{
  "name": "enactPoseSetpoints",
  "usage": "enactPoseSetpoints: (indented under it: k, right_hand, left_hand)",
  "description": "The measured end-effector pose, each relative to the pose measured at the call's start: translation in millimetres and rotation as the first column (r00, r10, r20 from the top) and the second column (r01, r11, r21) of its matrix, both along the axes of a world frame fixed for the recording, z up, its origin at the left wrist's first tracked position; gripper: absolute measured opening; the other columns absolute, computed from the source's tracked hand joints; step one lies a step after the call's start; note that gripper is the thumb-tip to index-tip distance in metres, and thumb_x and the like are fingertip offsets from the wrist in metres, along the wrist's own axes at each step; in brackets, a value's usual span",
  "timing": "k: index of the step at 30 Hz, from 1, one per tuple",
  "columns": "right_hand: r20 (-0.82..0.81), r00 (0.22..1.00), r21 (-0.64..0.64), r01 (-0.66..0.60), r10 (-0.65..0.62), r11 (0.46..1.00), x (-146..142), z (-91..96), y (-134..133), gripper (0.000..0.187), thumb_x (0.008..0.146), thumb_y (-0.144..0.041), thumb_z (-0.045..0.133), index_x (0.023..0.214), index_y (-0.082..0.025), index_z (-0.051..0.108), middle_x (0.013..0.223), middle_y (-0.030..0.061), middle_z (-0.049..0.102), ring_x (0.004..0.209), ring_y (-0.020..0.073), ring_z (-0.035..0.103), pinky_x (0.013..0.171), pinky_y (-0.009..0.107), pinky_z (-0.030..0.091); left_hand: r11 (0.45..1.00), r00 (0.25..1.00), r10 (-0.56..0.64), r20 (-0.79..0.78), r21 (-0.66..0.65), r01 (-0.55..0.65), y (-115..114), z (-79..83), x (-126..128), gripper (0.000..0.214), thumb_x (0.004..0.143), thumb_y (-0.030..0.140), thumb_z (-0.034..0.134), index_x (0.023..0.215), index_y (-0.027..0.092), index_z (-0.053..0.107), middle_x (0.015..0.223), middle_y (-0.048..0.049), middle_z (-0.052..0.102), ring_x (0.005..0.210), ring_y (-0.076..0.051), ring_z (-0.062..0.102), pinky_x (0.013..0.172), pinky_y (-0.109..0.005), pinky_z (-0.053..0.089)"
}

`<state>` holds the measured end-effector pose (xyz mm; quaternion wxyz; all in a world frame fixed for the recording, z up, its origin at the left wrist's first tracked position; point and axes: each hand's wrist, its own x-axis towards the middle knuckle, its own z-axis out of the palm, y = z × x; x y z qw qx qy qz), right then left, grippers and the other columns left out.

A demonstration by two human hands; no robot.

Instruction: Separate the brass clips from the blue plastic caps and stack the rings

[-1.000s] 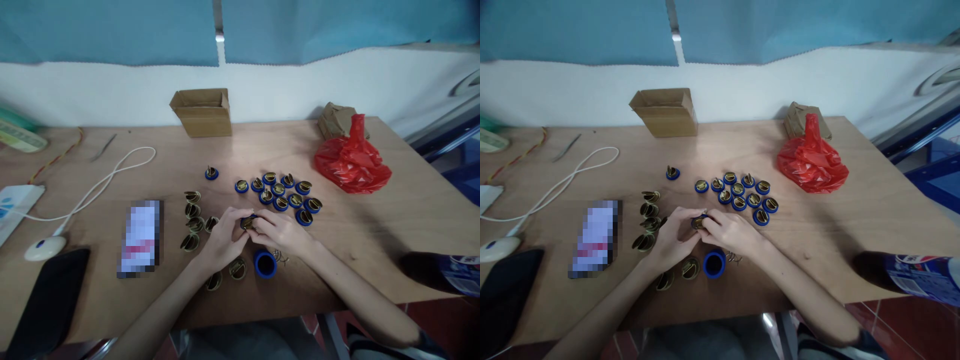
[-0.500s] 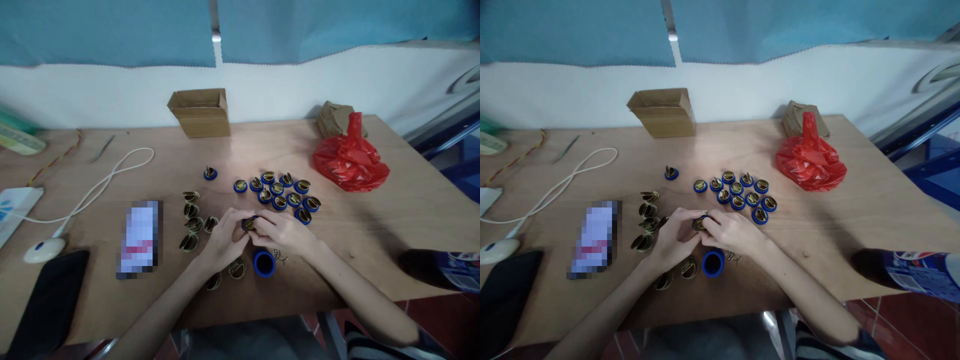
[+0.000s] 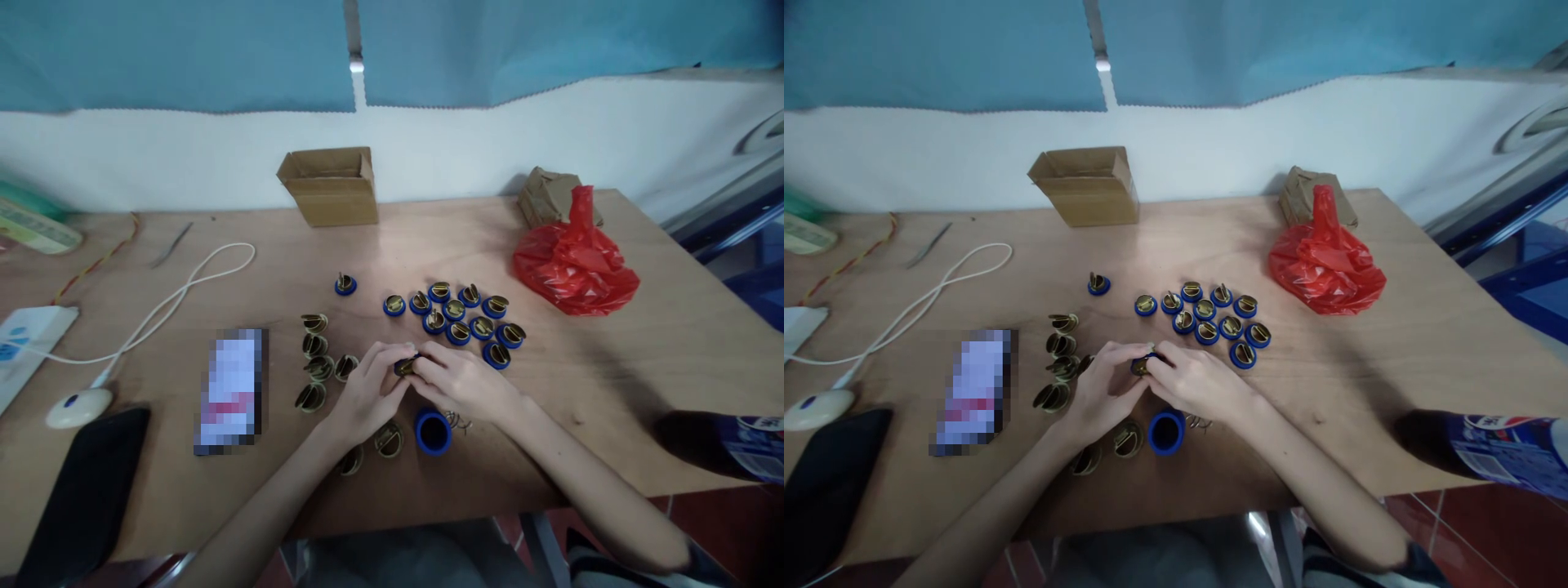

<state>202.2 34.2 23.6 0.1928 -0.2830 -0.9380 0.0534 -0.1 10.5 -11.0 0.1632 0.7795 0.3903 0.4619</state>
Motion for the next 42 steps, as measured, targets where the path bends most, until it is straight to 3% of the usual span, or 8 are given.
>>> enactPoseSetpoints:
  k: [6,9,13,20,27,33,37,42]
  right_hand:
    - [-0.042,0.999,-0.076,0.017,-0.02,0.997,0,3.6,0,0.022,0.106,-0.025,0.043,0.096,-0.017,0.061,0.098,0.0097,0.065,0.076,0.0168,0.063,0.06,0.029,0.049]
    - [-0.116,0.991,-0.182,0.042,-0.064,0.982,0,3.8,-1,0.019,0.106,-0.029,0.044,0.104,-0.017,0.059,0.101,0.0104,0.066,0.08,0.0185,0.065,0.061,0.03,0.05]
    - [-0.203,0.966,-0.378,0.071,-0.158,0.923,1,1.7,0,0.014,0.103,-0.027,0.046,0.113,-0.018,0.052,0.094,0.0075,0.068,0.074,0.0173,0.065,0.059,0.029,0.049]
    - [-0.255,0.942,-0.565,0.037,-0.216,0.825,4,2.2,5,0.019,0.092,-0.022,0.054,0.107,-0.022,0.042,0.083,-0.0004,0.062,0.064,0.0128,0.061,0.056,0.026,0.045]
    - [-0.31,0.916,-0.616,0.009,-0.253,0.788,1,-4.3,7,0.024,0.087,-0.019,0.054,0.102,-0.023,0.037,0.079,-0.0036,0.056,0.058,0.0095,0.055,0.053,0.024,0.041]
    - [-0.365,0.882,-0.638,-0.003,-0.299,0.77,-1,-5.5,7,0.023,0.095,-0.029,0.057,0.111,-0.023,0.042,0.082,-0.0015,0.06,0.064,0.0116,0.058,0.054,0.024,0.044]
    - [-0.431,0.814,-0.729,-0.06,-0.389,0.682,0,-5.9,13,0.017,0.104,-0.038,0.047,0.112,-0.022,0.047,0.08,-0.0008,0.062,0.069,0.0141,0.062,0.062,0.027,0.051]
    - [-0.467,0.779,-0.839,-0.241,-0.419,0.487,-1,-10.5,18,0.016,0.103,-0.034,0.042,0.109,-0.021,0.05,0.08,-0.0013,0.059,0.063,0.0122,0.059,0.061,0.028,0.051]
  left_hand:
    - [1.0,1.0,-0.003,0.013,0.014,0.003,-1,-1.5,-1,0.045,0.091,0.008,0.065,0.131,0.026,0.054,0.115,-0.0067,0.071,0.107,-0.021,0.071,0.093,-0.038,0.062]
    - [1.0,0.999,-0.014,0.042,0.007,0.014,0,-1.5,-3,0.05,0.091,0.009,0.067,0.135,0.026,0.053,0.119,-0.0078,0.071,0.109,-0.021,0.071,0.093,-0.038,0.063]
    - [0.999,0.997,-0.047,0.06,-0.018,0.048,-2,-2.9,-3,0.057,0.091,0.01,0.068,0.142,0.027,0.05,0.124,-0.0077,0.071,0.113,-0.021,0.072,0.097,-0.037,0.063]
    - [0.999,0.999,-0.037,0.028,0.019,0.037,-4,-3.4,-1,0.062,0.09,0.007,0.069,0.146,0.025,0.049,0.131,-0.0079,0.071,0.117,-0.021,0.071,0.103,-0.036,0.06]
    - [0.998,0.998,-0.056,-0.007,0.043,0.056,-5,-1.1,-1,0.062,0.09,0.006,0.068,0.145,0.025,0.05,0.129,-0.0087,0.072,0.118,-0.022,0.071,0.101,-0.038,0.061]
    - [1.0,0.998,0.014,0.06,-0.023,-0.013,-5,-3.4,0,0.058,0.086,0.015,0.077,0.139,0.026,0.055,0.126,-0.0073,0.073,0.111,-0.022,0.073,0.098,-0.037,0.061]
    - [0.985,0.988,0.067,0.141,-0.169,-0.042,-6,0.4,1,0.054,0.082,0.023,0.082,0.132,0.024,0.059,0.123,-0.0073,0.073,0.109,-0.021,0.074,0.099,-0.035,0.06]
    - [0.963,0.974,0.073,0.213,-0.271,-0.013,-4,4.8,0,0.038,0.09,0.021,0.072,0.126,0.023,0.06,0.121,-0.0075,0.072,0.112,-0.021,0.072,0.099,-0.036,0.059]
